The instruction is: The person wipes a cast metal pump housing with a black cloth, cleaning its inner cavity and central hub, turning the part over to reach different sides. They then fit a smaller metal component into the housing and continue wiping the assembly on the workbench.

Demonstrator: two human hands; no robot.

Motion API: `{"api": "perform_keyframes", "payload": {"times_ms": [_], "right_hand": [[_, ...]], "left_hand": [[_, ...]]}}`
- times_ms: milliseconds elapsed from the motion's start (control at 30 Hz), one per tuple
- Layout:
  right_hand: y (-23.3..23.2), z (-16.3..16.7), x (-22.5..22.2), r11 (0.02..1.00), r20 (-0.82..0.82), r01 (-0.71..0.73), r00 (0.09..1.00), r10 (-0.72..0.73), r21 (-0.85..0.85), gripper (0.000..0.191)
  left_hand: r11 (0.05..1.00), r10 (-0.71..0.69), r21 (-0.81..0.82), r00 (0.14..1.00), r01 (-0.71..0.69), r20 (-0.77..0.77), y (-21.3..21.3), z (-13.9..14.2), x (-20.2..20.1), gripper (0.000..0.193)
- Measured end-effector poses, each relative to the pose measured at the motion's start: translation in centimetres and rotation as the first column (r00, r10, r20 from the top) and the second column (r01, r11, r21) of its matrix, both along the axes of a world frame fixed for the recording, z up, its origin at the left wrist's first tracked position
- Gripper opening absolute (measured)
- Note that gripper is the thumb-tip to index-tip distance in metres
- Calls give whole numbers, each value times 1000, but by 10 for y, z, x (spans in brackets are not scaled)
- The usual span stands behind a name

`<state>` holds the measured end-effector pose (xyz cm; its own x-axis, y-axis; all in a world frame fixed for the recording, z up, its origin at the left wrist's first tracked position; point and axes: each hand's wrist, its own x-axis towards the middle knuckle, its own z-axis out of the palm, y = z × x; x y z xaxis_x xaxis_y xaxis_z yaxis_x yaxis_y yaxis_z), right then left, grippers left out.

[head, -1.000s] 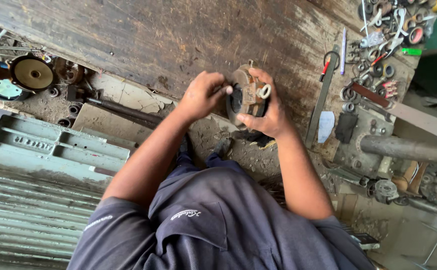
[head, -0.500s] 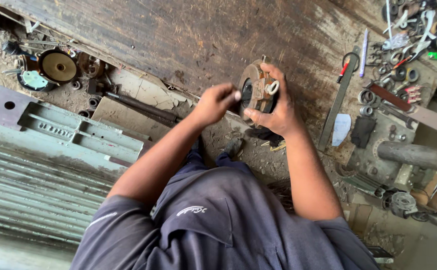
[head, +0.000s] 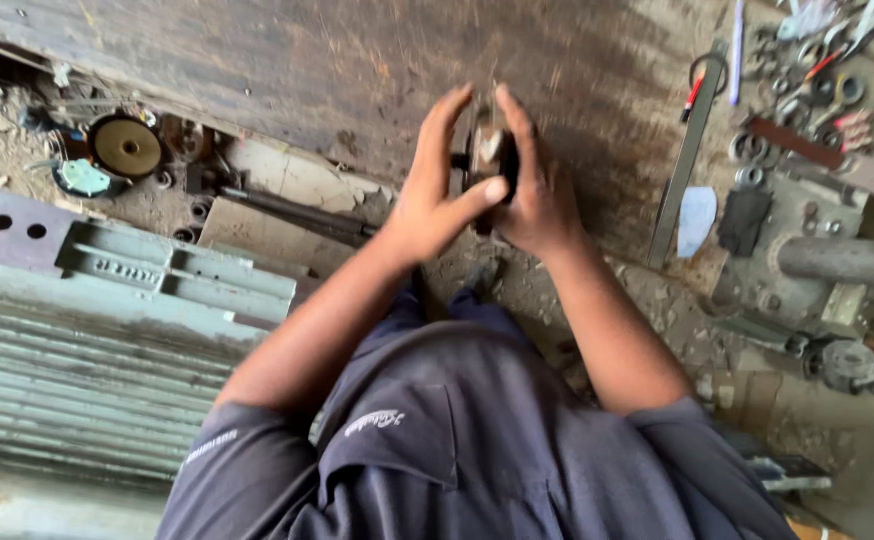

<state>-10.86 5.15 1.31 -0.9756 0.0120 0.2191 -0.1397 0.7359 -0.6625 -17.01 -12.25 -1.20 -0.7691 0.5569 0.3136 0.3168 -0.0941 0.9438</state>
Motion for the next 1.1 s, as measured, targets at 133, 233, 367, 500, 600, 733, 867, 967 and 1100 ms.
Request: {"api": "perform_keyframes", "payload": {"times_ms": [133, 233, 367, 500, 600, 733, 867, 967, 1100], "right_hand": [[10, -10, 6, 989, -17, -93, 996, 92, -116, 88], [19, -14, 13, 955, -40, -88, 996, 79, -283, 91], [22, -16, 20, 961, 156, 107, 985, -68, -256, 66], [19, -11, 20, 985, 42, 69, 997, -63, -157, 46], [19, -1, 19, 995, -3, 71, 997, -72, -63, 41], [23, 15, 18, 996, -128, -20, 991, 32, 88, 39], [31, 30, 17, 975, 16, -70, 998, 68, 209, 39], [45, 43, 18, 947, 200, -144, 976, 88, 286, 41], [80, 69, 37, 988, 233, -109, 969, 82, 107, 38]], "left_hand": [[988, -34, -150, 999, 28, -34, 10, 15, -27, 84], [994, -51, -94, 994, 61, 96, 13, 17, -30, 72], [999, -35, 18, 995, 33, 93, 10, 12, -31, 62], [999, -37, -28, 990, 41, 136, 8, 10, -44, 54], [995, -31, -88, 993, 42, 116, 4, 16, -49, 53], [996, -24, -83, 998, 29, 52, 1, 21, -50, 41], [995, 20, -98, 999, -16, 35, -2, 17, -56, 33], [994, 5, -111, 991, 10, 132, -5, 11, -62, 38], [997, 15, -82, 993, -6, 120, -9, -4, -68, 38]]}}
